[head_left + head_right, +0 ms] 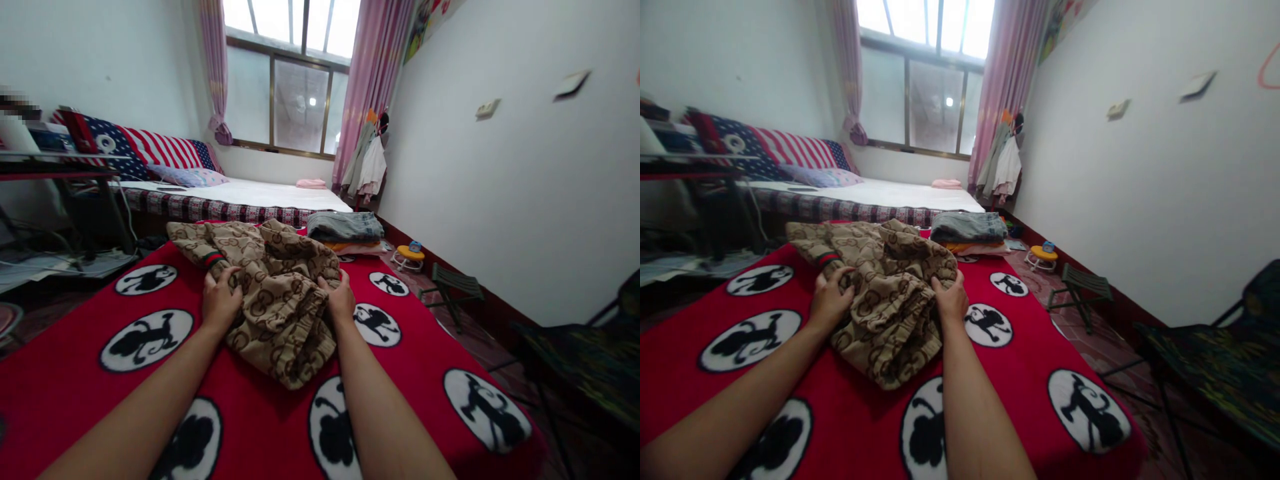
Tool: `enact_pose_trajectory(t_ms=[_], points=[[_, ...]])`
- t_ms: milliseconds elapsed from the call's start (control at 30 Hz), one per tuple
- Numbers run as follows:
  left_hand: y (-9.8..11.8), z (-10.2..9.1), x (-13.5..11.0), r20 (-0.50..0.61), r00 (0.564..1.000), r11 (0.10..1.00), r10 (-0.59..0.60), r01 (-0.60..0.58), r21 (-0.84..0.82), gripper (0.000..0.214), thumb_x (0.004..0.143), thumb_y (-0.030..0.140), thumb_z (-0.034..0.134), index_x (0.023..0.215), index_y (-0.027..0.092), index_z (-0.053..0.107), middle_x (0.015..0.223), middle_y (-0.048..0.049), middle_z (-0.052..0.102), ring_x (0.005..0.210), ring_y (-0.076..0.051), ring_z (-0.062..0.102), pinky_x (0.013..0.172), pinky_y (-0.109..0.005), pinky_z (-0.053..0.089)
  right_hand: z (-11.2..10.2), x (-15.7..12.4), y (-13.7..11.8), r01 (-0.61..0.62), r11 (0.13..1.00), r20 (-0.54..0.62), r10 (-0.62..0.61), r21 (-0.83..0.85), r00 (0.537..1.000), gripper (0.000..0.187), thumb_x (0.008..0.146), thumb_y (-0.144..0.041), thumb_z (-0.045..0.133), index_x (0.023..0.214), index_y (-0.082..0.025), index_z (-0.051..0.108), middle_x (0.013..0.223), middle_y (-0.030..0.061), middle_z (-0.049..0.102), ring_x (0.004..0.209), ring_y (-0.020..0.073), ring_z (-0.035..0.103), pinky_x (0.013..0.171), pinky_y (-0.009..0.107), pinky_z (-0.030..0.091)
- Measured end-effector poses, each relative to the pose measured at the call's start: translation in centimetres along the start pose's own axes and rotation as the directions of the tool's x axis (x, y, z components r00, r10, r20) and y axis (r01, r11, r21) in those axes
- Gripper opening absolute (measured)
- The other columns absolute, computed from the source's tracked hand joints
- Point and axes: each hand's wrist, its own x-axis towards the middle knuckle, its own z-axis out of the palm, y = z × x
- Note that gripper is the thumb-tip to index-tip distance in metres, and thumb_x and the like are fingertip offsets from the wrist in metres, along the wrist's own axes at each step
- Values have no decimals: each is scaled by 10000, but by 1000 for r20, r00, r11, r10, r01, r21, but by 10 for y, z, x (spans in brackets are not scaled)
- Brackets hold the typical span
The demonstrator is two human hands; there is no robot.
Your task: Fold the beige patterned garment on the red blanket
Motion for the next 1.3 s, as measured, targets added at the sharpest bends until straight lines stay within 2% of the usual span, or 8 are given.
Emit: enact_pose_trajectory(t_ms=[133, 233, 333, 533, 667, 933, 1300], points=[[0, 0, 0, 3, 1000, 1000, -6, 6, -1, 459, 796, 172, 583, 1248, 248, 598, 1257, -120, 421, 1135, -296, 544, 992, -414, 461, 4, 3, 2, 20, 984, 79, -34, 176, 996, 959, 593, -504, 786, 1423, -205, 410, 1134, 161, 674, 982, 308, 656, 882, 463, 475], [0, 0, 0, 6, 1000, 1000, -2, 2, 4, 460, 803, 172, 575, 1258, 242, 591, 1250, -125, 426, 1144, -299, 540, 1000, -419, 455, 11, 3, 5, 83, 951, 176, -140, 297, 974, 908, 560, -411, 810, 1378, -217, 465, 1150, 136, 673, 1000, 280, 653, 889, 439, 486], [-1, 0, 1, 10, 1000, 1000, -2, 2, 9, 452, 810, 176, 568, 1258, 232, 591, 1240, -128, 426, 1136, -296, 545, 1008, -412, 448, 15, 1, 6, 128, 932, 217, -209, 338, 953, 790, 572, -367, 795, 1303, -221, 536, 1164, 123, 668, 1031, 265, 642, 897, 421, 489], [2, -2, 0, 19, 1000, 1000, -12, 12, 5, 462, 810, 173, 565, 1267, 238, 585, 1261, -124, 417, 1143, -295, 540, 1008, -410, 447, 14, -3, 3, 115, 932, 181, -185, 343, 966, 689, 590, -338, 777, 1242, -228, 582, 1113, 107, 690, 1007, 256, 649, 895, 418, 489], [4, -4, -1, 27, 999, 1000, -21, 21, 2, 463, 805, 160, 572, 1262, 229, 590, 1270, -133, 418, 1140, -296, 547, 1012, -409, 444, 14, -4, 3, 133, 938, 153, -189, 319, 970, 722, 599, -313, 772, 1283, -224, 555, 1119, 120, 693, 999, 265, 658, 898, 426, 486], [7, -6, -1, 35, 999, 999, -25, 24, 32, 453, 820, 156, 576, 1269, 211, 590, 1283, -154, 413, 1160, -311, 546, 1000, -409, 453, 10, -2, 0, 72, 965, 284, -145, 253, 948, 883, 647, -344, 764, 1433, -211, 384, 1285, 130, 617, 1142, 242, 608, 978, 360, 451], [4, -4, 0, 22, 1000, 1000, -14, 13, 27, 469, 809, 148, 592, 1273, 214, 589, 1273, -153, 427, 1167, -308, 546, 1017, -404, 443, 8, -5, -4, 57, 982, 277, -107, 182, 955, 876, 669, -355, 771, 1440, -201, 384, 1289, 138, 615, 1170, 250, 595, 988, 359, 448]])
